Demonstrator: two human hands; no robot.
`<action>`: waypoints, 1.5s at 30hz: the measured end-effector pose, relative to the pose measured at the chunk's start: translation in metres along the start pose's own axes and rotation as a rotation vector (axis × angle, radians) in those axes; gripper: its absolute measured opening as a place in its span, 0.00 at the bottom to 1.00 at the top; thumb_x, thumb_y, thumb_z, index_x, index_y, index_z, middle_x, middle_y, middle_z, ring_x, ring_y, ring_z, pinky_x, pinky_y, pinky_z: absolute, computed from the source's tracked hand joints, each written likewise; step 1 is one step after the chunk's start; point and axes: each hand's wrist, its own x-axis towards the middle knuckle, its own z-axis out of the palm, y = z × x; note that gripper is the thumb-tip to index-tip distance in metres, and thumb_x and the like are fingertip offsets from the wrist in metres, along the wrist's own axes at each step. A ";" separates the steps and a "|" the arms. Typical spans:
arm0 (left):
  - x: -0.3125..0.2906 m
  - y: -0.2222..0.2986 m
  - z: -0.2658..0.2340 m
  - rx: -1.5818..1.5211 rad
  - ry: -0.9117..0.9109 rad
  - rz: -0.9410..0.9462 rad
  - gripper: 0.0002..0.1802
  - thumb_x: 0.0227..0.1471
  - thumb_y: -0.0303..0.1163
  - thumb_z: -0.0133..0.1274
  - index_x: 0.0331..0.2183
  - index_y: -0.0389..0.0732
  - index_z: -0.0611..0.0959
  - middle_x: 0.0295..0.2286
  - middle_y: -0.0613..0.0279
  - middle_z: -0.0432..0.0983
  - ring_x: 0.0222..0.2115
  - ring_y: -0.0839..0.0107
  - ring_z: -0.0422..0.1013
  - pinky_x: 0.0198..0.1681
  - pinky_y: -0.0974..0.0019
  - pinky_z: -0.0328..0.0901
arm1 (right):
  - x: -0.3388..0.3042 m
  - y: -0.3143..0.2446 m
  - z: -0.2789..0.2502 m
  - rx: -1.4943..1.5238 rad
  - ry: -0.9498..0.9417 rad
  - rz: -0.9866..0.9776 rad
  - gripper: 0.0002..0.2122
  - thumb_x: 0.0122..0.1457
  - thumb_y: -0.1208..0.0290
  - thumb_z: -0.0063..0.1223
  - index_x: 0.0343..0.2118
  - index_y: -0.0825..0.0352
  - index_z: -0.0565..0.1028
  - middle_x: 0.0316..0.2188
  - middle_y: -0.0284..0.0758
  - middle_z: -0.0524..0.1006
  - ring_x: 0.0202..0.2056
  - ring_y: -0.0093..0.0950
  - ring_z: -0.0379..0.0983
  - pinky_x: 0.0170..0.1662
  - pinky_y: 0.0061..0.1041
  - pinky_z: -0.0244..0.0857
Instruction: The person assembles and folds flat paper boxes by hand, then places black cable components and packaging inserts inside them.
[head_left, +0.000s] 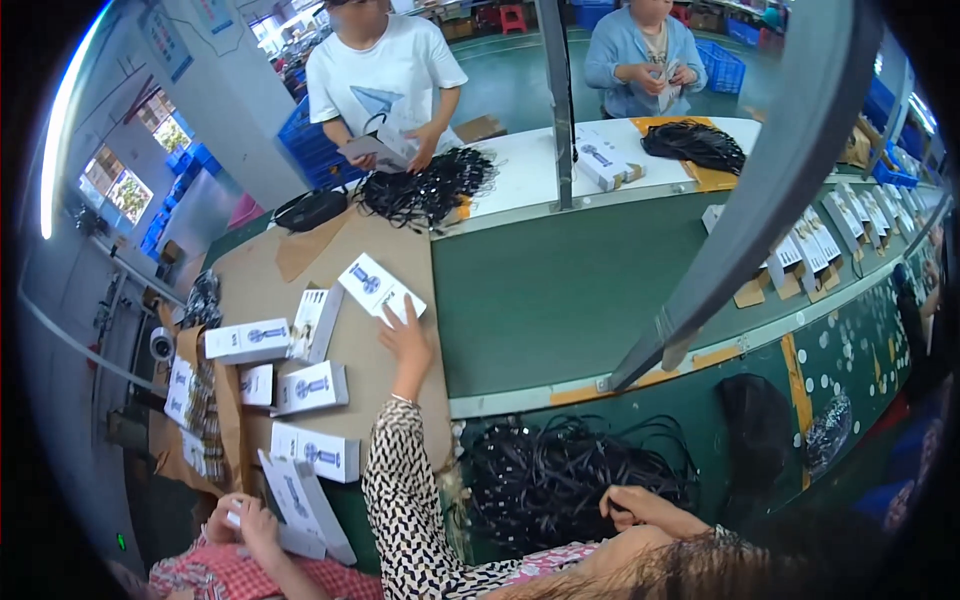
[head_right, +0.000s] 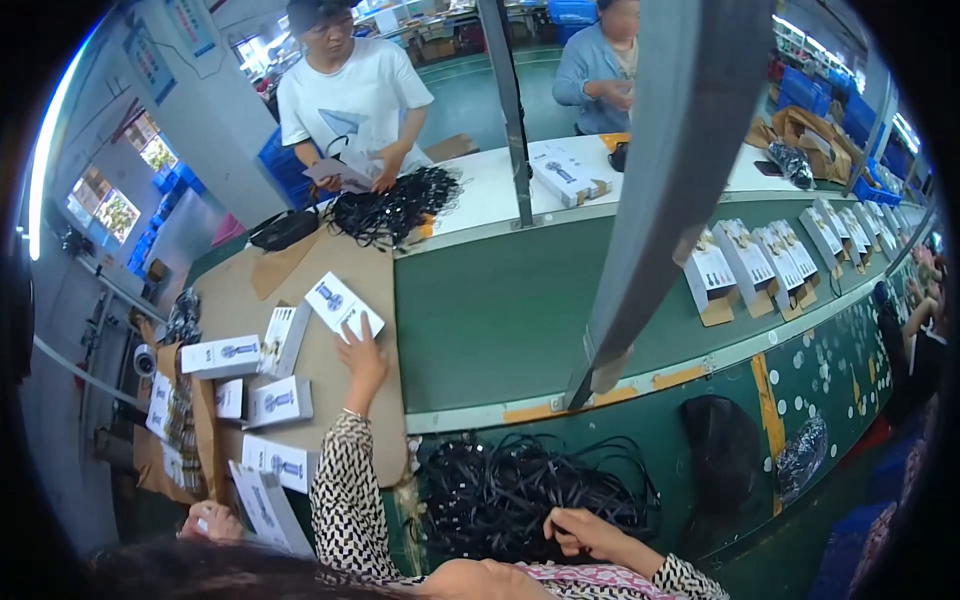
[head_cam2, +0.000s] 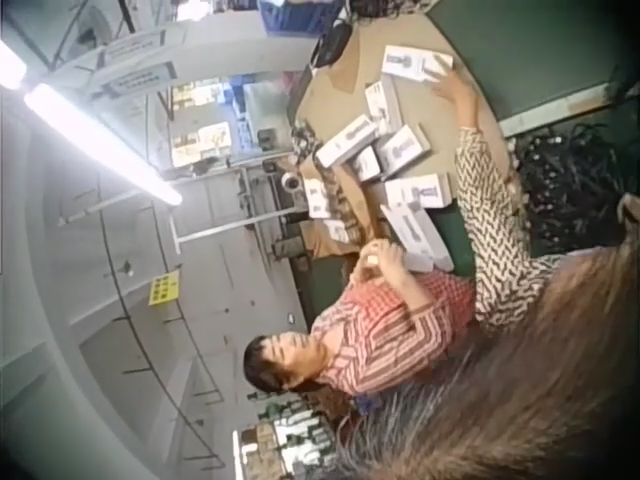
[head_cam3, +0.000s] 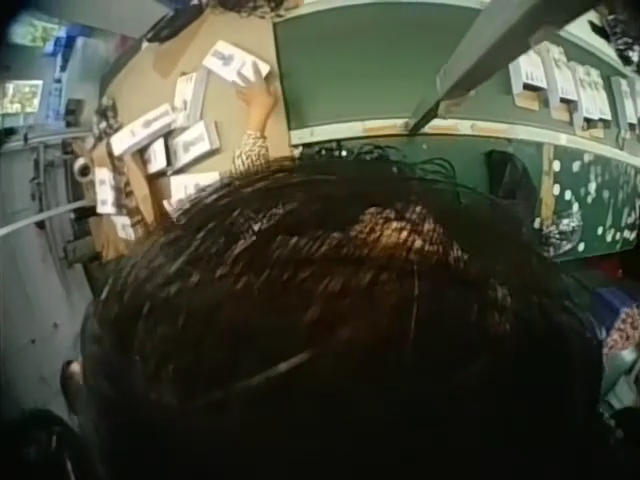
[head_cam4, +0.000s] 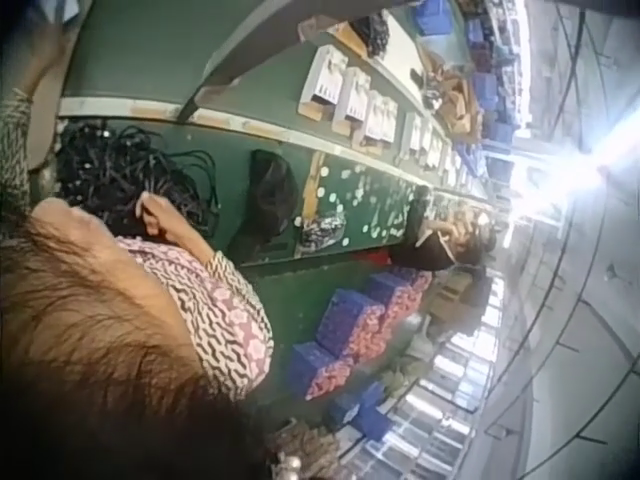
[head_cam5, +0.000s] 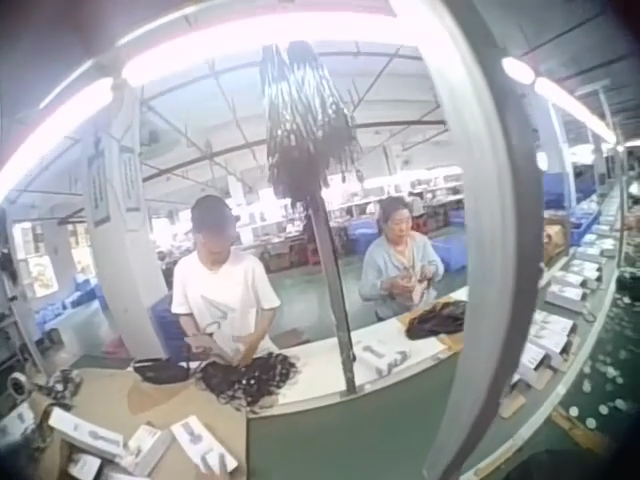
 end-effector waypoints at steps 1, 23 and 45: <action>0.016 -0.007 0.008 0.069 -0.017 -0.002 0.48 0.40 0.34 0.58 0.59 0.50 0.50 0.52 0.28 0.47 0.49 0.30 0.52 0.52 0.38 0.48 | 0.002 0.006 -0.004 -0.050 0.014 -0.016 0.15 0.63 0.60 0.37 0.29 0.69 0.67 0.13 0.23 0.51 0.14 0.14 0.45 0.19 0.16 0.46; -0.198 0.115 -0.232 -0.924 -0.586 0.551 0.22 0.50 0.30 0.36 0.47 0.34 0.67 0.42 0.52 0.67 0.44 0.64 0.63 0.49 0.65 0.56 | -0.169 -0.036 0.012 -0.095 0.064 -0.884 0.14 0.63 0.57 0.35 0.28 0.63 0.63 0.09 0.27 0.54 0.08 0.16 0.45 0.11 0.18 0.43; -0.274 0.290 -0.195 -1.504 -0.994 0.188 0.22 0.55 0.40 0.29 0.47 0.40 0.65 0.37 0.53 0.67 0.35 0.64 0.70 0.29 0.65 0.71 | -0.238 -0.049 0.003 -1.105 0.431 -1.254 0.12 0.53 0.73 0.52 0.39 0.71 0.70 0.36 0.38 0.72 0.38 0.28 0.70 0.43 0.22 0.64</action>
